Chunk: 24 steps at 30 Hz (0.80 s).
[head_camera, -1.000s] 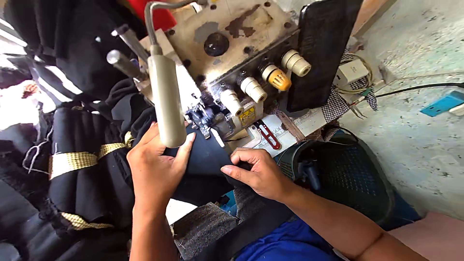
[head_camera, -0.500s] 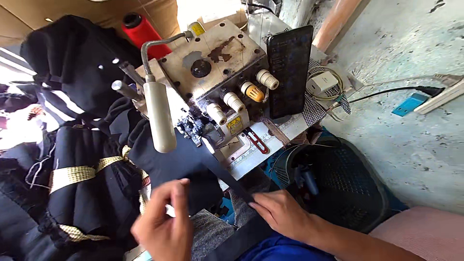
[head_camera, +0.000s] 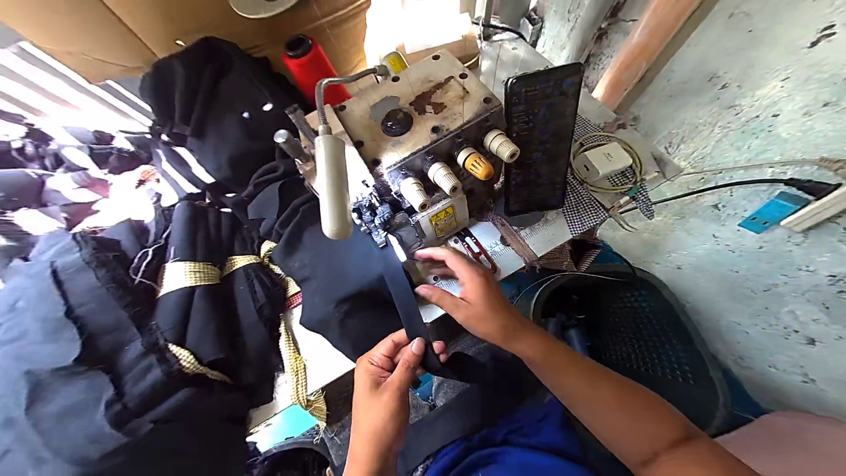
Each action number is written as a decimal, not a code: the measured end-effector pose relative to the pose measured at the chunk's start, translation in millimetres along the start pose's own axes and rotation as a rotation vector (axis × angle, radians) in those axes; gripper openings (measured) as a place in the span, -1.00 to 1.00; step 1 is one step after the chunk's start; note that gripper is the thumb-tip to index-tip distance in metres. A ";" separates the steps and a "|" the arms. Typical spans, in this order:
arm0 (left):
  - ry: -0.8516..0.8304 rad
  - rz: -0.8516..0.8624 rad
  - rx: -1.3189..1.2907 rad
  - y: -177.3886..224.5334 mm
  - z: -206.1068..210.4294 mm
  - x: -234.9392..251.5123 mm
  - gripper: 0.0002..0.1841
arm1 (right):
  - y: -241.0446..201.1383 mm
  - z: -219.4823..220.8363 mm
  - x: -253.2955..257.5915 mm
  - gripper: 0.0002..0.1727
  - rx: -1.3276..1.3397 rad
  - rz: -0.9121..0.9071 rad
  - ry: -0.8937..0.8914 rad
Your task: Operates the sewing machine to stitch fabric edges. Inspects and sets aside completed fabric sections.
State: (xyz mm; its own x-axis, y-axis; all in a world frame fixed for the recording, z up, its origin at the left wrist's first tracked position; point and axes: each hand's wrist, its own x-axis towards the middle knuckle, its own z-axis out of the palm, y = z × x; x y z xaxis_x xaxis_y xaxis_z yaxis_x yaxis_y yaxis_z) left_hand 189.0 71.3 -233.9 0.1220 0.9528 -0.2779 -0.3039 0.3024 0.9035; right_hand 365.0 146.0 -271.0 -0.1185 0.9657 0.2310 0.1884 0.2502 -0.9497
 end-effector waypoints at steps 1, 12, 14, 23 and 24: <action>-0.006 -0.039 -0.056 0.5 0.7 -0.2 -0.78 | 3.2 8.9 5.6 -0.51 0.128 0.062 -0.040; 0.024 0.034 0.133 -26.2 -5.1 7.0 -0.84 | -12.1 8.6 -21.1 -0.84 0.474 0.324 -0.075; 0.016 0.042 0.142 -26.0 -4.5 7.5 -0.83 | -11.5 4.3 -26.2 -0.84 0.489 0.349 -0.098; -0.021 0.147 0.196 -28.1 -3.7 7.2 -0.83 | -11.2 -6.1 -30.4 -0.86 0.552 0.372 -0.204; -0.002 0.161 0.226 -29.5 -3.5 8.3 -0.84 | -12.5 -7.1 -30.0 -0.85 0.553 0.363 -0.218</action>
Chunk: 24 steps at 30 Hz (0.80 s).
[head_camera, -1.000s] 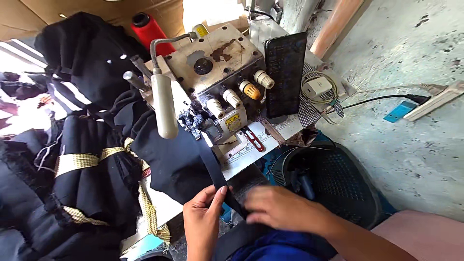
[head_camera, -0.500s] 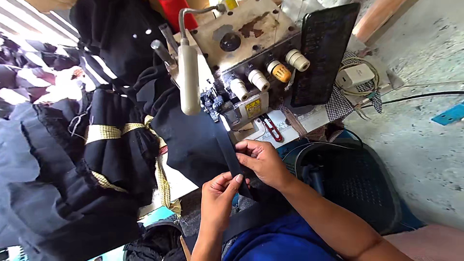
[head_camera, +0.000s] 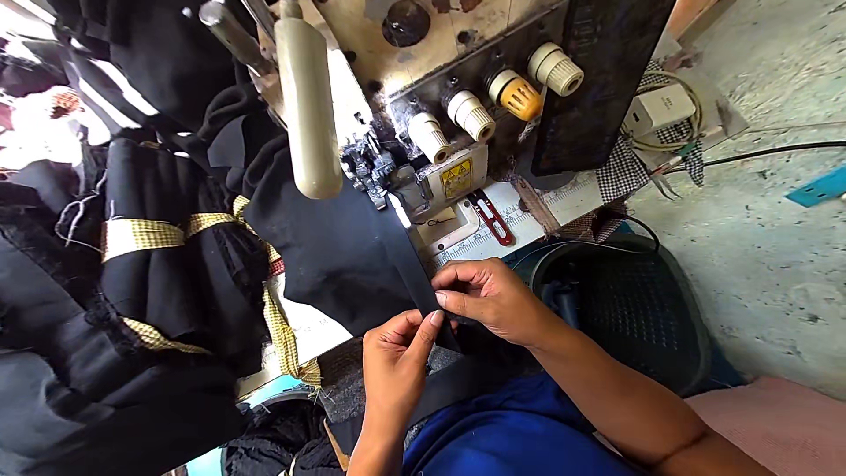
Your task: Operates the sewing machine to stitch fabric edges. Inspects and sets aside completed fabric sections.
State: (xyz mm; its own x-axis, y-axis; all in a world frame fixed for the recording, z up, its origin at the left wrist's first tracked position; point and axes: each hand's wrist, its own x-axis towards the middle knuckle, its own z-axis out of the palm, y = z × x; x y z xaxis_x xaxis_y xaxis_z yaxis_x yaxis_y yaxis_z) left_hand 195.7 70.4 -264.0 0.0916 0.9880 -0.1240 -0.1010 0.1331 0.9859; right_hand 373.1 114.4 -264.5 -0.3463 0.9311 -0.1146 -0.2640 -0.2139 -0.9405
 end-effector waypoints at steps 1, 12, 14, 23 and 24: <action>0.013 0.007 0.020 -1.2 0.3 0.6 -0.84 | -1.4 0.0 -0.3 -0.84 -0.006 -0.012 -0.012; 0.096 0.330 0.614 51.6 -21.4 1.7 -0.79 | -1.6 14.1 1.6 -0.81 -0.302 -0.241 0.146; 0.192 0.504 0.692 65.2 -25.5 11.4 -0.77 | 3.9 12.0 5.4 -0.81 -0.277 -0.190 0.129; 0.214 0.639 1.080 45.4 -26.8 55.5 -0.70 | 0.1 12.1 1.9 -0.88 -0.165 -0.223 0.113; 0.215 0.642 1.076 45.8 -28.3 57.8 -0.72 | 1.7 11.4 5.5 -0.88 -0.160 -0.210 0.114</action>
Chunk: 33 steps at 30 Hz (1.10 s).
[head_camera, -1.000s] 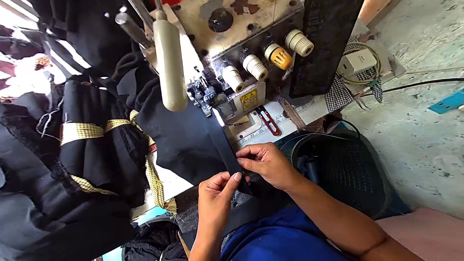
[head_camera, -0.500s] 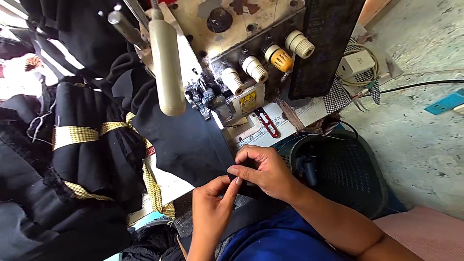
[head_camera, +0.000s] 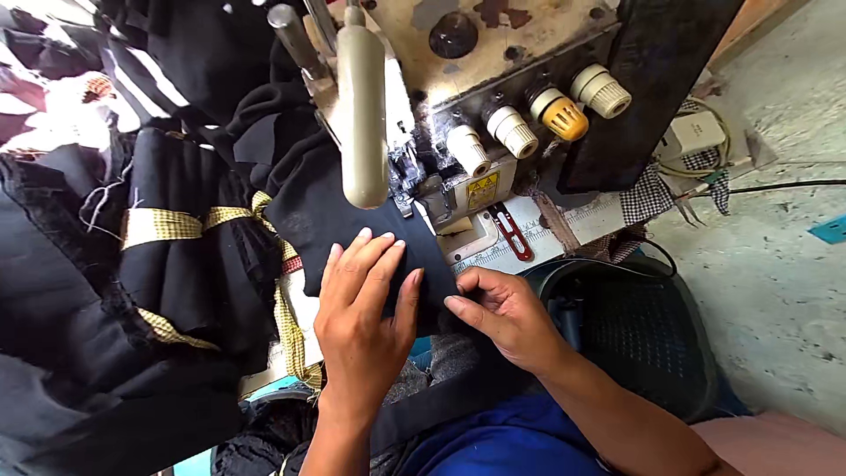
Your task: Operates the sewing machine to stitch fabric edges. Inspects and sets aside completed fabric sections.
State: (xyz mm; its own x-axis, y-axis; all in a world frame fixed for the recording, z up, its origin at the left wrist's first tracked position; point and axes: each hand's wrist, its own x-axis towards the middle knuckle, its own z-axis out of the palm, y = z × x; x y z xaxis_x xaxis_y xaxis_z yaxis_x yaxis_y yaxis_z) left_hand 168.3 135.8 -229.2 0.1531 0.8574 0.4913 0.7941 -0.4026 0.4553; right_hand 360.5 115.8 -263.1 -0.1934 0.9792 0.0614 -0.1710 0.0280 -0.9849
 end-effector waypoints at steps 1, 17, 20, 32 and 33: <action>-0.001 0.001 -0.002 -2.6 -0.2 2.7 -0.73 | 1.3 0.7 3.9 -0.87 -0.002 0.008 0.005; 0.019 0.049 0.101 1.5 -0.6 -0.9 -0.77 | 0.4 14.6 19.8 -0.86 -0.035 0.094 0.059; 0.031 0.052 0.097 -1.9 4.6 -9.8 -0.73 | -5.6 14.1 6.9 -0.80 -0.159 0.074 0.028; 0.023 0.052 0.084 -3.1 3.1 -7.6 -0.72 | -13.6 14.5 2.8 -0.76 -0.106 0.097 0.027; 0.028 0.052 0.082 -4.5 3.9 -6.4 -0.73 | -10.0 13.7 4.9 -0.77 -0.081 0.114 0.028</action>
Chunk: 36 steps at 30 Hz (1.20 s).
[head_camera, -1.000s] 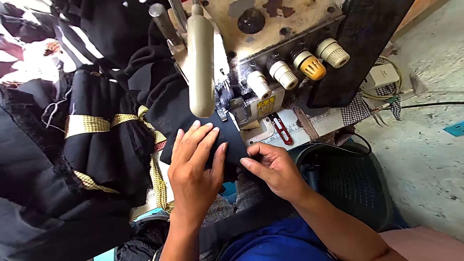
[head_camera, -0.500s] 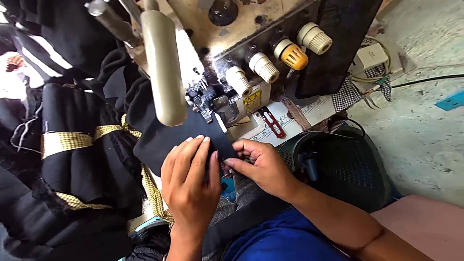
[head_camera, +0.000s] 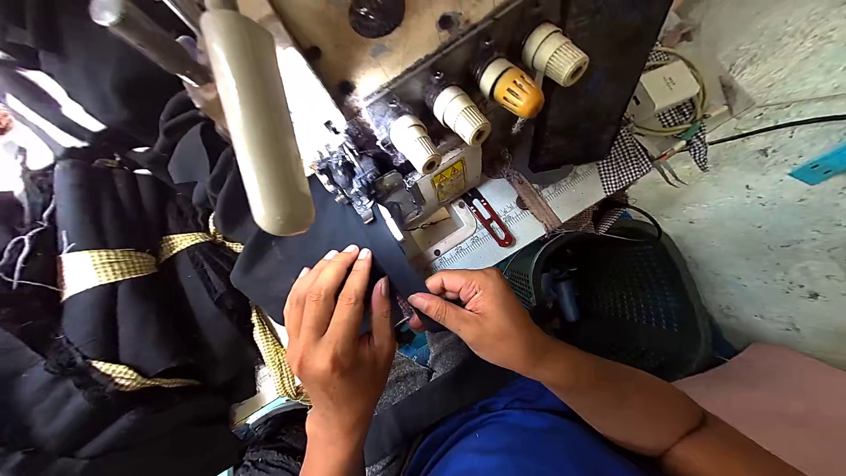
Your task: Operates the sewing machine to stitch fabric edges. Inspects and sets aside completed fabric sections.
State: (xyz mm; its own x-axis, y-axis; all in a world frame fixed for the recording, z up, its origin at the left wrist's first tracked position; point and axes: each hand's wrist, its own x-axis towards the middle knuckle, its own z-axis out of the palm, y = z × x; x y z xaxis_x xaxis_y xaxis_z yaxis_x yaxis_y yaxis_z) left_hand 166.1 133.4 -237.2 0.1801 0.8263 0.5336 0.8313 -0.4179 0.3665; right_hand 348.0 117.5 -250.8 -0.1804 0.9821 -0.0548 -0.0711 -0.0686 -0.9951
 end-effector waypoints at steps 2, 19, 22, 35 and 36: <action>-0.003 -0.001 0.002 -3.4 1.8 4.2 -0.72 | 3.0 0.2 6.5 -0.78 0.034 0.017 0.004; -0.225 -0.378 -0.402 17.8 -1.0 -23.1 -0.57 | 13.8 -55.5 -20.8 -0.73 -0.524 -0.132 -0.114; -0.198 -0.514 -0.611 20.7 16.5 -21.1 -0.65 | -3.5 -75.3 -5.3 -0.78 -0.689 -0.206 0.230; -0.083 -0.768 -1.045 36.3 18.0 -1.4 -0.80 | -6.6 -90.6 1.7 -0.58 -1.058 -0.137 0.237; -0.066 -0.759 -1.041 37.5 17.4 -0.6 -0.82 | -10.2 -89.5 4.1 -0.55 -0.984 -0.139 0.228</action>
State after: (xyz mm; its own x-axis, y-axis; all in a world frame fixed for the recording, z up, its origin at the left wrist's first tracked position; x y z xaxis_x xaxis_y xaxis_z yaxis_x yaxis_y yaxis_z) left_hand 206.3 123.8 -237.1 -0.1038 0.9899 -0.0961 -0.0570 0.0906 0.9943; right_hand 435.8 138.0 -248.2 -0.0337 0.9874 0.1545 0.7792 0.1228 -0.6147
